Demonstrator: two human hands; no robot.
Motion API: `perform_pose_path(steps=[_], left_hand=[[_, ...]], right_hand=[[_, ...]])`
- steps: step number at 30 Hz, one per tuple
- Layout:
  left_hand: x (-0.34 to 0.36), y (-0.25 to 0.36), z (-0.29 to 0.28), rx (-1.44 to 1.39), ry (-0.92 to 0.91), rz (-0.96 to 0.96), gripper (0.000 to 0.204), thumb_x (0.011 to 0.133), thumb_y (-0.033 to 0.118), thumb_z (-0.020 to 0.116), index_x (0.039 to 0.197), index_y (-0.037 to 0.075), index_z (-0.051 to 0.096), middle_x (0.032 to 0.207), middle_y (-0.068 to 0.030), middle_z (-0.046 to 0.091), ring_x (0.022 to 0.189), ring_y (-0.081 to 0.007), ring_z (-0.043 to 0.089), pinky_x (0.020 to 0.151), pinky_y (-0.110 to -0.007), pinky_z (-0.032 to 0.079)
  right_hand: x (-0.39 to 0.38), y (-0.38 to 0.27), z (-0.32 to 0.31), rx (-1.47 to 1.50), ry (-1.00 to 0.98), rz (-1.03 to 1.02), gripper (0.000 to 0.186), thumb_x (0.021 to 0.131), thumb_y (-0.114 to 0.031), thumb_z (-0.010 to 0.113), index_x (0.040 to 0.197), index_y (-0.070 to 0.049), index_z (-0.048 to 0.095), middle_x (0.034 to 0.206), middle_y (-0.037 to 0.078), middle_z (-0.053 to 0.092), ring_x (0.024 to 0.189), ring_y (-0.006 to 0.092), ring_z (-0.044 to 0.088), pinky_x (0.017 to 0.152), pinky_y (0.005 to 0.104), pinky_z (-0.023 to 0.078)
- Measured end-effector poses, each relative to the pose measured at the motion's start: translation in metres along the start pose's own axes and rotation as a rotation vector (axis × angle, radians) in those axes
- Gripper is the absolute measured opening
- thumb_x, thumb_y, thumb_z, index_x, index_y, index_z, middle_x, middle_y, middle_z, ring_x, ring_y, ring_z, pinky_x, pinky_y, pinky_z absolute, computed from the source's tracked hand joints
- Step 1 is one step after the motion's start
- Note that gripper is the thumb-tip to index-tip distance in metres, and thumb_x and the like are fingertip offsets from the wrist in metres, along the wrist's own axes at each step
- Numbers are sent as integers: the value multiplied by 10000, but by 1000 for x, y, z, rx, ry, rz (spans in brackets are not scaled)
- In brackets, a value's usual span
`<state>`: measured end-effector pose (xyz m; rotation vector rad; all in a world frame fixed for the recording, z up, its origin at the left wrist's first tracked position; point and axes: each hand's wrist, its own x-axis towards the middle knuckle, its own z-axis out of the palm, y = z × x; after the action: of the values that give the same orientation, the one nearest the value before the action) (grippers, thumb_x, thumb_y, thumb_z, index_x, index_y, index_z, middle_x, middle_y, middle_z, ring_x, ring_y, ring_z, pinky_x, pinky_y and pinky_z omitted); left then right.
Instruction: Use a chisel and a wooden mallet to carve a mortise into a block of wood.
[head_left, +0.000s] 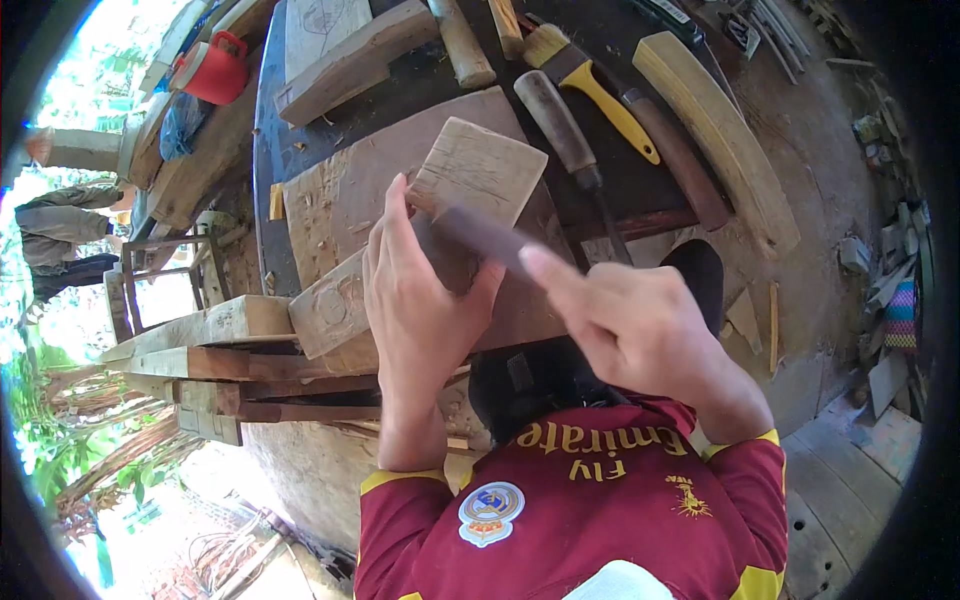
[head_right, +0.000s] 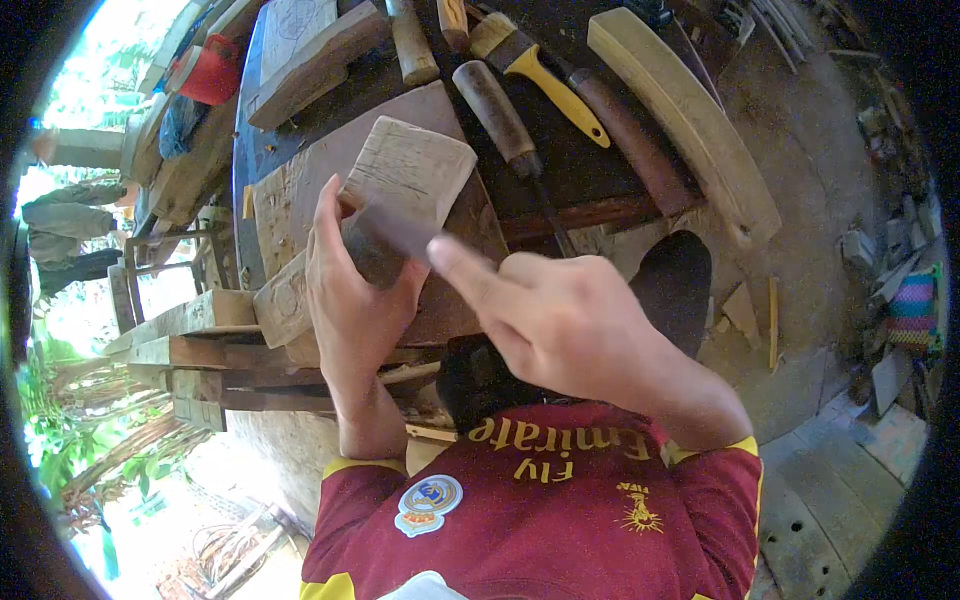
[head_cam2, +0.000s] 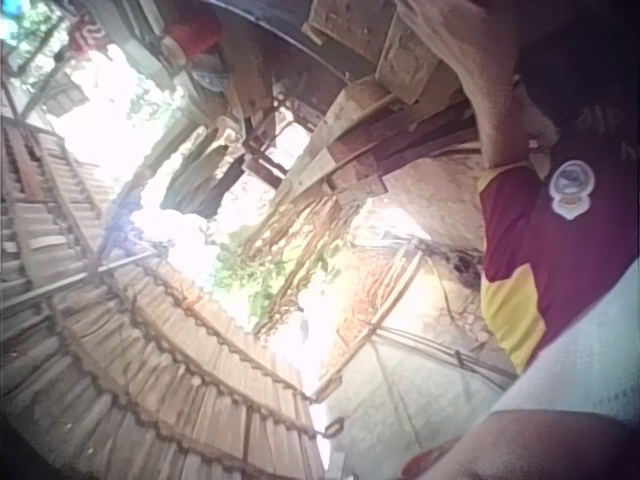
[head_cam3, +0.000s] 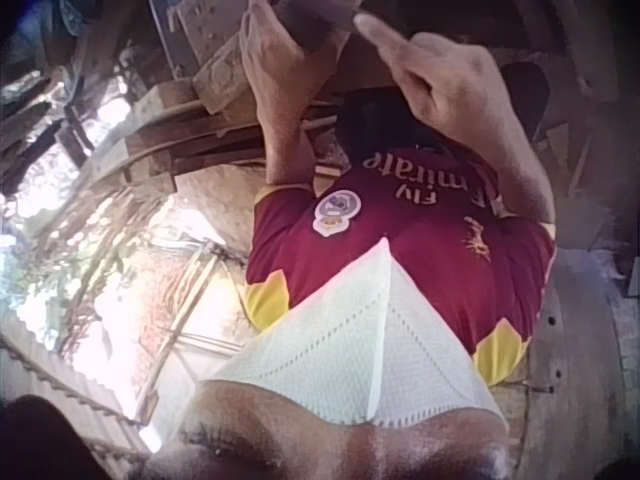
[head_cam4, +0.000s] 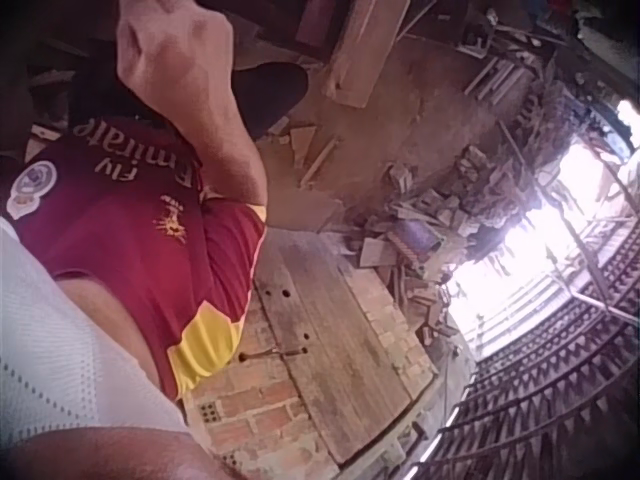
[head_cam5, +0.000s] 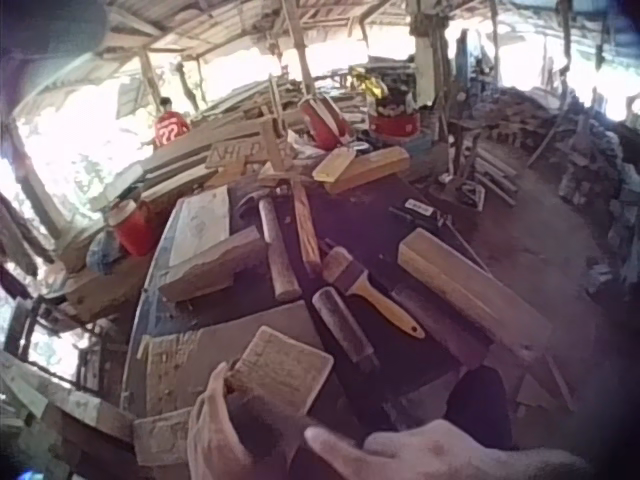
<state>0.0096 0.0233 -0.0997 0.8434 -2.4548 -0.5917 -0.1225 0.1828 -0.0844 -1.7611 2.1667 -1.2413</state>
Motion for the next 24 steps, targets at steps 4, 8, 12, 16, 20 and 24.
perform_pose_path(steps=[4, 8, 12, 16, 20, 24], left_hand=[[1, 1, 3, 31, 29, 9, 851, 723, 322, 824, 1373, -54, 423, 1160, -247, 590, 1094, -407, 564, 951, -457, 442], [5, 2, 3, 25, 35, 13, 804, 709, 326, 822, 1327, -42, 463, 1131, -242, 607, 1065, -409, 583, 924, -457, 464], [6, 3, 4, 34, 53, 3, 784, 685, 319, 827, 1296, -33, 485, 1123, -239, 616, 1052, -410, 594, 903, -453, 480], [5, 0, 5, 31, 48, -11, 792, 662, 312, 836, 1293, -23, 494, 1102, -231, 627, 1030, -403, 609, 888, -448, 489], [5, 0, 5, 25, 58, -15, 792, 645, 309, 843, 1287, -7, 504, 1088, -216, 636, 1014, -391, 620, 878, -445, 495], [5, 2, 7, 41, 81, -42, 793, 626, 309, 851, 1277, 4, 516, 1063, -200, 649, 982, -378, 634, 856, -440, 505]], right_hand=[[13, 20, 3, -40, 77, 2, 451, 820, -22, 647, 1270, -29, 630, 636, 109, 559, 557, 256, 582, 513, 386, 469], [13, 6, 0, -42, -134, -2, 467, 818, -78, 647, 1285, -85, 620, 633, 116, 564, 568, 303, 612, 521, 419, 491], [29, 19, -4, -42, 3, 3, 435, 825, 0, 627, 1257, -52, 652, 639, 143, 550, 563, 282, 564, 550, 382, 456], [25, 27, 6, 54, 44, -3, 422, 848, 11, 618, 1261, -68, 654, 657, 147, 565, 572, 287, 571, 555, 373, 459], [15, 15, 4, 53, -28, 4, 398, 855, -40, 612, 1250, -75, 649, 661, 165, 585, 611, 333, 605, 579, 419, 488], [26, 31, 6, 32, 78, 39, 422, 842, -75, 620, 1264, -61, 620, 664, 163, 616, 614, 360, 628, 577, 453, 504]])
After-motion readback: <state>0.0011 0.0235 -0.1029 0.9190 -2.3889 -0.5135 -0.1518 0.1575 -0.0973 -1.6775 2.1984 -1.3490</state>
